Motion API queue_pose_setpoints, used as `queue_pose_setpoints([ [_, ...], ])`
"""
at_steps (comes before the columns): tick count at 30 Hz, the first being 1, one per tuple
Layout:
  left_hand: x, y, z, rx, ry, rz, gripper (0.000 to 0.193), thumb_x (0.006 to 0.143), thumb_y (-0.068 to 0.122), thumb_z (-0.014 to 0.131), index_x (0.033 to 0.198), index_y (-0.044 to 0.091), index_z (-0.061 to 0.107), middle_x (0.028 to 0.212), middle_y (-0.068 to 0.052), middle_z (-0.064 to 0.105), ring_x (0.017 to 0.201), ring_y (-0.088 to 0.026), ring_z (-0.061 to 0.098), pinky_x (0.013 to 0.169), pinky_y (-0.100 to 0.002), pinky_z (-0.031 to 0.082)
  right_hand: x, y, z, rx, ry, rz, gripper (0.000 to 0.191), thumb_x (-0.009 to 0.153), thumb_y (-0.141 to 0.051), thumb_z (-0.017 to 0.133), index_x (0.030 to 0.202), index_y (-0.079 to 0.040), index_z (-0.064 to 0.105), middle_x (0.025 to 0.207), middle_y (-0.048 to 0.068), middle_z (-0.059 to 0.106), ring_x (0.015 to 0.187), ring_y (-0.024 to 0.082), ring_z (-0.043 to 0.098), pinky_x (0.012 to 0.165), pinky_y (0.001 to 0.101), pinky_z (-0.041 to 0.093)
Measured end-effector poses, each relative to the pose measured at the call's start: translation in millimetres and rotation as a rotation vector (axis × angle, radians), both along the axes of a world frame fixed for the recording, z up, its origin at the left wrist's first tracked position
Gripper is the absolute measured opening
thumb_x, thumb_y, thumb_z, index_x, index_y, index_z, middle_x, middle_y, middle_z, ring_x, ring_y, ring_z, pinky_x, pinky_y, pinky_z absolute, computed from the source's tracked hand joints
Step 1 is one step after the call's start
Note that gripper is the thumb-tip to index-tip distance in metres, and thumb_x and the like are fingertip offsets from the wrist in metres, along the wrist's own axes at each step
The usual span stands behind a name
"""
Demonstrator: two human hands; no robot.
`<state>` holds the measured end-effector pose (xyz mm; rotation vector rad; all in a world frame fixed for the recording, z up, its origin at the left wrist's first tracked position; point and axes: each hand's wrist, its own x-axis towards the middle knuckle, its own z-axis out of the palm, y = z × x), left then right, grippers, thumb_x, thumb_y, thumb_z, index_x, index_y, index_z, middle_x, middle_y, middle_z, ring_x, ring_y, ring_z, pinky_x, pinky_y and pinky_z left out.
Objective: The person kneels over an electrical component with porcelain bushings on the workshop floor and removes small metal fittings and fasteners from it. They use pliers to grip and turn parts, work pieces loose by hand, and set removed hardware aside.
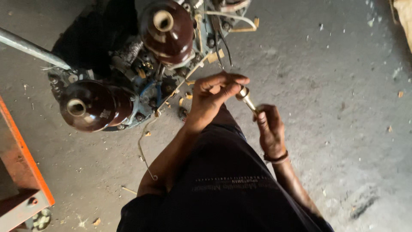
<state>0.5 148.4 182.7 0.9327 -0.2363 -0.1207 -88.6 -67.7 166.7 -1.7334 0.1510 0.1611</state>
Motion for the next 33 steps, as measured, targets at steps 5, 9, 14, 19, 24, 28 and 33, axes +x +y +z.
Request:
queue_pose_setpoints([
  [5,0,4,-2,0.037,0.054,-0.049,0.016,0.105,0.004,0.066,0.119,0.003,0.074,0.117,-0.011,0.077,0.104,-0.015,0.074,0.096,-0.033,0.062,0,1,4,0.006,0.182,0.033,0.061,0.111,-0.057,0.04,0.088,-0.006,0.063,0.068,-0.002,0.05,0.062,0.01,0.043,0.059,0.0281,0.037],
  [9,1,4,-3,-0.014,0.014,-0.048,0.016,0.105,0.004,0.066,0.119,0.003,0.074,0.118,-0.01,0.076,0.11,-0.016,0.073,0.1,-0.034,0.061,5,0,6,-0.206,-0.07,-0.062,0.051,0.113,-0.051,0.05,0.095,-0.004,0.06,0.074,0.001,0.052,0.068,0.013,0.044,0.062,0.03,0.038],
  [14,2,1,-5,-0.018,0.045,-0.057,0.017,0.103,0.003,0.067,0.118,0.003,0.074,0.117,-0.009,0.076,0.105,-0.015,0.073,0.095,-0.033,0.062,0,-1,8,-0.623,-0.347,0.067,0.049,0.114,-0.05,0.049,0.101,-0.004,0.063,0.086,-0.001,0.061,0.074,0.017,0.057,0.067,0.0328,0.045],
  [19,3,6,-8,-0.004,0.056,-0.053,0.015,0.105,0.003,0.067,0.117,0.001,0.075,0.117,-0.01,0.077,0.107,-0.016,0.073,0.097,-0.034,0.061,1,4,2,-0.427,-0.244,0.101,0.045,0.112,-0.05,0.049,0.099,-0.008,0.061,0.08,-0.001,0.058,0.071,0.017,0.051,0.065,0.0319,0.043],
  [24,7,7,-4,-0.027,0.084,-0.011,0.015,0.102,0.005,0.068,0.115,0.002,0.075,0.115,-0.01,0.077,0.1,-0.016,0.074,0.093,-0.034,0.062,14,11,6,-0.105,-0.062,0.119,0.05,0.107,-0.053,0.048,0.106,-0.005,0.058,0.074,-0.002,0.053,0.065,0.011,0.046,0.061,0.028,0.04],
  [28,8,11,1,0.052,0.031,0.038,0.016,0.104,0.012,0.069,0.117,0.005,0.076,0.114,-0.006,0.078,0.097,-0.009,0.072,0.079,-0.026,0.055,17,15,17,-0.11,0.065,0.105,0.059,0.114,-0.056,0.044,0.092,-0.003,0.057,0.069,-0.001,0.047,0.062,0.009,0.038,0.06,0.0264,0.034],
  [33,8,15,5,0.141,0.09,0.035,0.016,0.101,0.02,0.072,0.111,0.01,0.078,0.109,-0.002,0.08,0.083,-0.001,0.07,0.049,-0.02,0.035,14,20,19,-0.183,-0.291,0.052,0.055,0.114,-0.052,0.047,0.101,0.001,0.054,0.081,0.001,0.051,0.07,0.012,0.045,0.063,0.0263,0.039],
])
